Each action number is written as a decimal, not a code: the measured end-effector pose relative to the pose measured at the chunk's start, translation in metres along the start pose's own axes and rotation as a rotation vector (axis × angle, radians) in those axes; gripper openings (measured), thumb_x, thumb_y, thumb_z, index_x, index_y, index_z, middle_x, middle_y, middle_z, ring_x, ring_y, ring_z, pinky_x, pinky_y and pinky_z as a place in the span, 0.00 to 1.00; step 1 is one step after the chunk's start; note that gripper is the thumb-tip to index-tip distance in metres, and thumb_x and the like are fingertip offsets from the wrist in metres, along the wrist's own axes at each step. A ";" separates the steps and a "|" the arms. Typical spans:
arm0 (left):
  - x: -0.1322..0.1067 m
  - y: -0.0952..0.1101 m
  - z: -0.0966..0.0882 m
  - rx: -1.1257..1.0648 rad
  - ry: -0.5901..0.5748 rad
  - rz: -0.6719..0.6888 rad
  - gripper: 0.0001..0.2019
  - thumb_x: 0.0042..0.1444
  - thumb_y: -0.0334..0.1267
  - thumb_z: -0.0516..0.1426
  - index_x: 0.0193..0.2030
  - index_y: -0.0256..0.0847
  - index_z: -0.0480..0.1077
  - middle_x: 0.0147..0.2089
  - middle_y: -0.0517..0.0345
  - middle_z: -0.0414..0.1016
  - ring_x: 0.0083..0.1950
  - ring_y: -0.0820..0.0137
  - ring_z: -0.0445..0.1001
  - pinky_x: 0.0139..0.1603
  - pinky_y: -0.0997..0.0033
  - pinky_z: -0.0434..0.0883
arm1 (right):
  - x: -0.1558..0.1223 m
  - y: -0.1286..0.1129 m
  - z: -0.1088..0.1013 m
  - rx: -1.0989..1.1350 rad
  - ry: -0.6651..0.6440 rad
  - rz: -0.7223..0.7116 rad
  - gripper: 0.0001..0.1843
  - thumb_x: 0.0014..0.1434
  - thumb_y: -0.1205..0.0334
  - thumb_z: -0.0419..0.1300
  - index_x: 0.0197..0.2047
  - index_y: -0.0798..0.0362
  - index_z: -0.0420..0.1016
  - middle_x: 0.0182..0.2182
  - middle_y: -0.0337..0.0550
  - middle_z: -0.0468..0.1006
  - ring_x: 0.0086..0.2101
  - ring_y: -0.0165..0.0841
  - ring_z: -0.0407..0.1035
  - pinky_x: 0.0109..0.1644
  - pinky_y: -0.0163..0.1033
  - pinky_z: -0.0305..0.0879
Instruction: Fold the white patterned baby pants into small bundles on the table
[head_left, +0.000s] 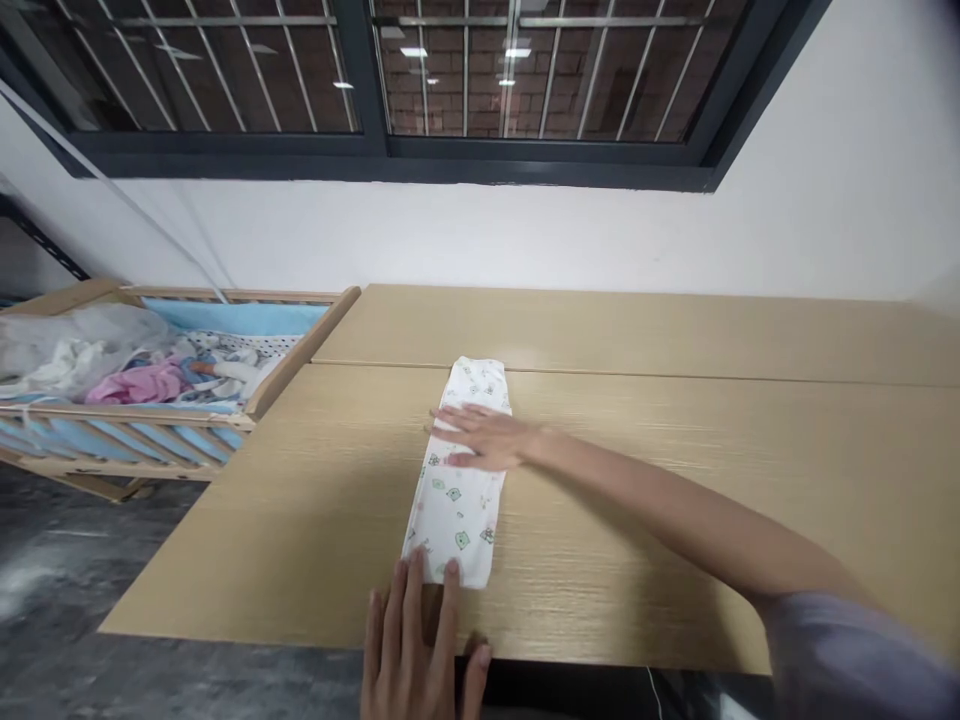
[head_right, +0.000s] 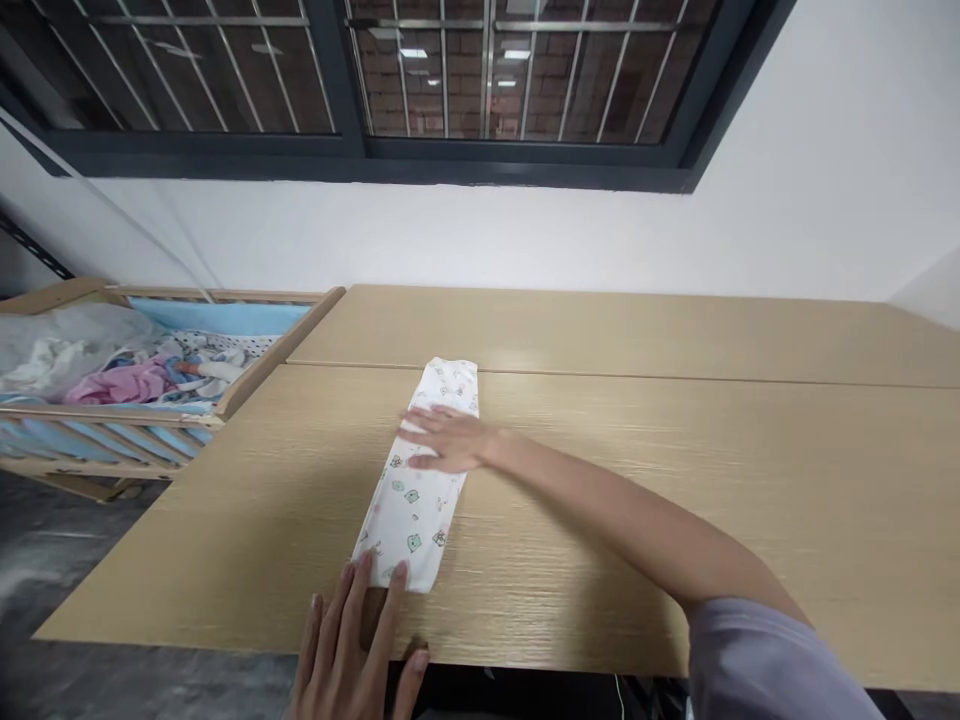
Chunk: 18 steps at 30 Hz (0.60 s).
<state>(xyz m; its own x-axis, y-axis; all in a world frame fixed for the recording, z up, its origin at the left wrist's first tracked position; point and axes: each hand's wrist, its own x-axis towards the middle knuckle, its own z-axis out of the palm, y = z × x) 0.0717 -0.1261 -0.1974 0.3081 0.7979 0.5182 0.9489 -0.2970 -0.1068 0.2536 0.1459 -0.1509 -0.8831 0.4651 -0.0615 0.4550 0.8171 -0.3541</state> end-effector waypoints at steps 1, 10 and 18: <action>0.001 0.000 0.000 0.003 0.000 0.003 0.38 0.58 0.43 0.60 0.74 0.40 0.54 0.72 0.36 0.60 0.69 0.47 0.64 0.69 0.47 0.58 | 0.006 0.017 -0.006 -0.031 0.015 0.043 0.40 0.70 0.35 0.42 0.77 0.46 0.43 0.75 0.44 0.36 0.73 0.43 0.34 0.75 0.55 0.30; 0.006 0.000 -0.004 -0.027 0.021 -0.030 0.32 0.60 0.41 0.60 0.70 0.43 0.60 0.69 0.38 0.64 0.66 0.49 0.67 0.64 0.48 0.62 | 0.025 0.095 -0.032 -0.154 0.137 0.228 0.36 0.72 0.46 0.42 0.76 0.55 0.48 0.75 0.50 0.42 0.73 0.44 0.38 0.75 0.53 0.34; 0.045 -0.059 -0.018 -0.296 0.006 0.110 0.14 0.66 0.33 0.54 0.57 0.45 0.71 0.56 0.51 0.78 0.56 0.63 0.75 0.55 0.61 0.64 | -0.034 -0.048 -0.019 -0.015 0.377 -0.008 0.20 0.72 0.57 0.49 0.60 0.53 0.73 0.55 0.53 0.75 0.52 0.42 0.71 0.56 0.51 0.69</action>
<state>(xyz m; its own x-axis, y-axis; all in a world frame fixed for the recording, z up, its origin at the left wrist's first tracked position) 0.0283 -0.0823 -0.1525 0.4068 0.7496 0.5222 0.8484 -0.5219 0.0883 0.2638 0.0971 -0.1142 -0.7838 0.5492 0.2899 0.4522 0.8247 -0.3397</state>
